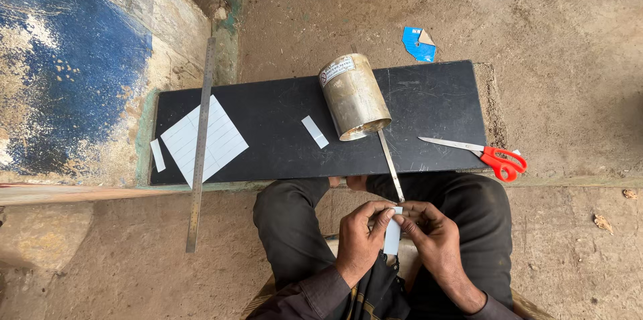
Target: The person sits with a black board across their lap and cuts small strips from a sheet of white paper, then presses the paper strips onto the side of a metal can, rotating the can to attach strips around it. A steel ruler and red-handled scissors rest on the board while they work.
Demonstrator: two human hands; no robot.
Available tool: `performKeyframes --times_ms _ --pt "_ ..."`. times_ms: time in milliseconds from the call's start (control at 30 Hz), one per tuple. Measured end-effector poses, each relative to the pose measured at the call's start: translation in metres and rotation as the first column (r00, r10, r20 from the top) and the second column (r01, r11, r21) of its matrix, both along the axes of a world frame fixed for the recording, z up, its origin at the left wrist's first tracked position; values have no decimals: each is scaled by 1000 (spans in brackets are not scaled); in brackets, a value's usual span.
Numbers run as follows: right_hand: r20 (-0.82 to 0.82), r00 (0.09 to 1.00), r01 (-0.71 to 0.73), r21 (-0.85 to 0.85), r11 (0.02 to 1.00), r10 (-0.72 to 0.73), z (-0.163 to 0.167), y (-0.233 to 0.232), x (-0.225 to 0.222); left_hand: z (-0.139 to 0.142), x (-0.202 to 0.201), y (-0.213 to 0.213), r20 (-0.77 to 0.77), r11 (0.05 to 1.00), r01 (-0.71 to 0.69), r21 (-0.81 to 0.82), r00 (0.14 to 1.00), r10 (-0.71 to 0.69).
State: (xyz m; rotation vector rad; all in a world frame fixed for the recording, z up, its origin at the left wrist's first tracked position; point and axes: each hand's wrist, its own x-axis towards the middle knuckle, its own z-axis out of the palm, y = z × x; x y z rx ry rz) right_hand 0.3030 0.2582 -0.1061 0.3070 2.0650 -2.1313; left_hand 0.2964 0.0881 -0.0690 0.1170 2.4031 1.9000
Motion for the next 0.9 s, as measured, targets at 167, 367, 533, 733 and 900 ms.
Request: performKeyframes --times_ms 167,367,533,733,900 --pt "25 1000 13 58 998 -15 -4 2 0 -6 -1 -1 72 995 25 94 997 -32" --pt "9 1000 26 62 998 -27 -11 6 1 -7 0 0 138 986 34 163 989 -57" --pt "-4 1000 25 58 998 -25 -8 6 -2 -5 -1 0 122 990 31 141 991 -48" --pt "47 999 0 -60 998 2 4 3 -1 -7 -2 -3 96 985 5 170 995 -22" --pt "12 1000 17 -28 999 -17 1 3 0 -8 0 -4 80 990 9 144 997 -21"
